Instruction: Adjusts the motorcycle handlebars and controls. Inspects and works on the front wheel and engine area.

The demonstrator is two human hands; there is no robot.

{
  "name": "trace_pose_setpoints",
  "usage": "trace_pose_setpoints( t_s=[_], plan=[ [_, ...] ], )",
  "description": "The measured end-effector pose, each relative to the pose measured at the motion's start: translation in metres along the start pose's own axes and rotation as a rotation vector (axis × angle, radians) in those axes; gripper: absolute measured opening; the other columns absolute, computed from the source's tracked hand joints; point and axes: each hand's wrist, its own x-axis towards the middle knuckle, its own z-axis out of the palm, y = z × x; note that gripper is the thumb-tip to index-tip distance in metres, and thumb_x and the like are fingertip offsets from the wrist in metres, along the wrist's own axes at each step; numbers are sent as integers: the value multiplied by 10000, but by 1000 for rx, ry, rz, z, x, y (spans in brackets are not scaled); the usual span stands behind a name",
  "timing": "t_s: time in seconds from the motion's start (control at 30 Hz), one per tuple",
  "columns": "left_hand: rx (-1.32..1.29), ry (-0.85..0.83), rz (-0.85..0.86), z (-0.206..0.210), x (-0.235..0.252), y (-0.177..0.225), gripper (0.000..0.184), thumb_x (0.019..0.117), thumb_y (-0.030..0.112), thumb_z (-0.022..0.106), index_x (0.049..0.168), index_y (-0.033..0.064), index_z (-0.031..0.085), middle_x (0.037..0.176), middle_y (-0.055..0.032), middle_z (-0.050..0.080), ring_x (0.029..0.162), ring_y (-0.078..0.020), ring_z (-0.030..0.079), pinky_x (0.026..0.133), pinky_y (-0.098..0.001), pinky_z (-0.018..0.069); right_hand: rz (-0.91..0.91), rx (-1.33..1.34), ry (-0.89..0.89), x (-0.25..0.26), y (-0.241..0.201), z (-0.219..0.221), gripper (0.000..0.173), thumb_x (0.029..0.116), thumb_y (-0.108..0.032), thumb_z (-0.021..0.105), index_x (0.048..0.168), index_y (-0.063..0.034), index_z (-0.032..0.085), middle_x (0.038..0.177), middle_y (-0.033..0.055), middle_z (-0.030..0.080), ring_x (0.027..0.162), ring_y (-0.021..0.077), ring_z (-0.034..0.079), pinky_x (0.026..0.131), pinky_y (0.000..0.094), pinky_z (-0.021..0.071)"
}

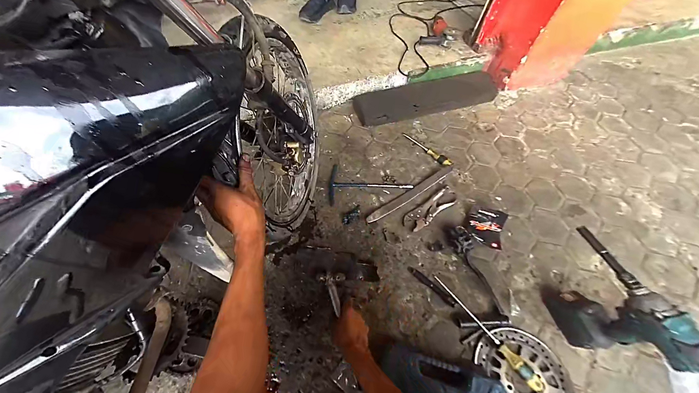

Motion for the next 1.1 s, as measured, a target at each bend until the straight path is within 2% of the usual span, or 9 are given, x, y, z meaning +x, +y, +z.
trace_pose_setpoints(
  t_s=[0.13,0.23,0.33,0.43,0.57,0.73,0.87,1.0,1.1],
  plan=[
    [70,121,37,19,-3,-10,912,944,668,589,1550,34,338,1496,-241,463,1384,-376,474,1139,-508,406,-31,-39,-32,4,8,3,689,949,-340,651,1543,-101,396,1260,198,686,1160,381,673,966,595,529],
    [62,156,23,22,-9,-8,895,949,659,589,1564,62,334,1487,-229,480,1368,-365,494,1121,-503,424,-39,-40,-34,4,9,5,678,948,-348,655,1528,-94,411,1256,200,687,1159,386,675,956,590,536],
    [-72,126,-27,25,-34,-20,904,928,569,689,1553,23,328,1491,-233,483,1380,-331,493,1154,-445,408,-39,-23,-49,4,11,6,698,939,-317,666,1542,-94,396,1281,205,674,1173,391,667,962,589,540],
    [-164,57,-119,44,-76,-56,911,884,363,813,1501,-81,311,1416,-283,526,1303,-328,558,1118,-414,451,-52,-20,-54,5,15,8,671,948,-312,661,1532,-94,414,1303,209,662,1188,394,659,973,588,537],
    [-143,57,-162,58,-96,-65,918,888,314,814,1517,-82,276,1443,-293,507,1323,-336,551,1123,-409,439,-49,-69,-76,3,31,12,635,968,-294,646,1524,-83,425,1375,213,616,1226,392,638,990,584,531],
    [-305,58,-187,47,-93,-39,888,892,233,819,1507,-113,278,1459,-310,492,1375,-318,510,1176,-366,383,-90,-137,-62,4,44,20,730,967,-320,665,1587,-93,354,1443,235,561,1230,404,633,1005,575,528],
    [-359,45,-271,46,-99,-15,862,897,198,809,1521,-87,288,1469,-286,496,1393,-289,494,1183,-352,368,-75,-186,-46,2,47,22,640,973,-297,649,1534,-83,429,1463,244,536,1222,423,633,974,590,543],
    [-415,64,-329,49,-99,0,825,896,202,807,1514,-43,319,1439,-259,527,1362,-275,516,1153,-370,398,-312,67,224,2,6,-36,579,985,-278,646,1479,-19,492,1428,256,557,1313,408,564,1075,557,490],
    [-439,45,-319,49,-104,0,776,926,249,776,1518,-20,350,1442,-231,539,1367,-268,514,1165,-380,391,-634,359,379,2,-56,-104,464,1022,-233,606,1407,19,552,1249,212,681,1143,308,678,1025,481,539]
  ],
)
